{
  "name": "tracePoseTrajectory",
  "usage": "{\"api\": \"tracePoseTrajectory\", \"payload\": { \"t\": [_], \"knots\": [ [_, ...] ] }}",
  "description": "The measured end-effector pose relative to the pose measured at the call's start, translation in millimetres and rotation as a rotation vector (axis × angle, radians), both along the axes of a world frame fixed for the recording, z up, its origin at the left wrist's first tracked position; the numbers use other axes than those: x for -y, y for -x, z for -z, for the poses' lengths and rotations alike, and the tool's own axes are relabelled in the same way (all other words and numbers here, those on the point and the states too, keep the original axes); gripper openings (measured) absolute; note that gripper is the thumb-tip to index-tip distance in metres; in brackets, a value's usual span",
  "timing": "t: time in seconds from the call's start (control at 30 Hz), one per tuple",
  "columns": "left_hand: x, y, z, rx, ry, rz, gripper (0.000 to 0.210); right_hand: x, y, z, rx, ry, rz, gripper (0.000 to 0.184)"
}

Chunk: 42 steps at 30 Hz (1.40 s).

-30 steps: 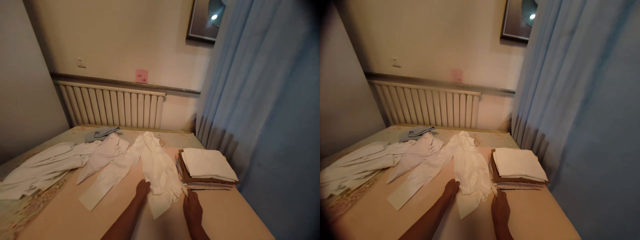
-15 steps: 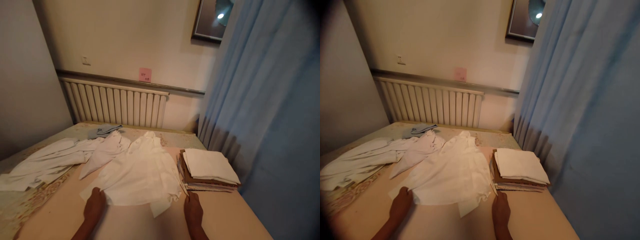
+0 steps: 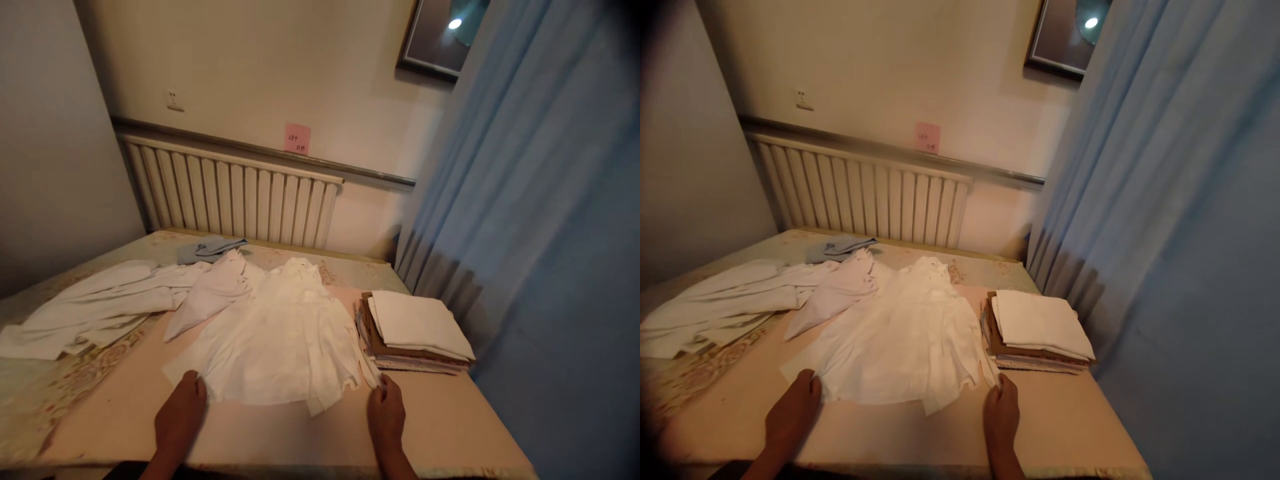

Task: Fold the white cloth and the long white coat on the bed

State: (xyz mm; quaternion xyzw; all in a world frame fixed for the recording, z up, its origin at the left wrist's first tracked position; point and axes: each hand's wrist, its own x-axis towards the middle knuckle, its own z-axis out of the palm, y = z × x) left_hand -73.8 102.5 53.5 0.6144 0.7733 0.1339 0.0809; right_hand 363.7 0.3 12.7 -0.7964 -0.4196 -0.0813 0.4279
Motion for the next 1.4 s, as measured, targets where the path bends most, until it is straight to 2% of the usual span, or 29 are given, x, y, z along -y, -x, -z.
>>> {"api": "tracePoseTrajectory", "payload": {
  "t": [0.1, 0.2, 0.27, 0.33, 0.4, 0.5, 0.63, 0.73, 0.8, 0.97, 1.23, 1.4],
  "knots": [
    [0.6, -0.5, -1.4, -0.002, 0.015, 0.002, 0.036, 5.2, 13.8, 0.0, -0.063, 0.044, -0.035, 0.033],
    [1.4, -2.4, -3.0, -0.011, 0.022, 0.000, 0.036, 5.5, 32.5, -9.6, -0.081, 0.034, -0.066, 0.033],
    [1.8, -3.4, -3.7, -0.015, 0.016, -0.002, 0.035, 3.8, 46.9, -19.4, -0.053, 0.023, -0.182, 0.032],
    [2.3, -3.9, -4.2, -0.016, 0.006, -0.005, 0.036, 0.6, 61.1, -28.1, -0.027, 0.056, -0.339, 0.031],
    [3.0, -4.1, -5.0, -0.010, 0.007, -0.008, 0.036, -4.8, 73.1, -33.2, -0.007, 0.104, -0.430, 0.030],
    [4.5, -4.8, -7.1, 0.002, 0.016, -0.011, 0.037, -17.9, 84.6, -34.6, 0.054, 0.176, -0.434, 0.035],
    [6.5, -6.7, -10.4, 0.014, 0.019, -0.014, 0.037, -37.1, 89.7, -33.0, 0.123, 0.368, -0.383, 0.045],
    [7.1, -7.2, -11.7, 0.018, 0.015, -0.012, 0.037, -45.3, 89.7, -34.3, 0.094, 0.447, -0.362, 0.043],
    [7.1, -6.6, -11.5, 0.024, 0.017, -0.009, 0.036, -47.5, 89.2, -37.5, 0.004, 0.461, -0.351, 0.036],
    [6.6, -3.9, -7.9, 0.027, 0.001, 0.000, 0.034, -48.4, 86.2, -53.7, -0.287, 0.307, -0.389, 0.014],
    [6.2, -3.0, -4.9, 0.036, -0.013, 0.004, 0.032, -52.6, 72.3, -88.6, -0.371, 0.161, -0.355, 0.023],
    [6.6, -2.5, -6.5, 0.055, 0.004, 0.010, 0.032, -57.0, 105.2, -117.3, -0.358, 0.079, -0.422, 0.022]
  ]
}}
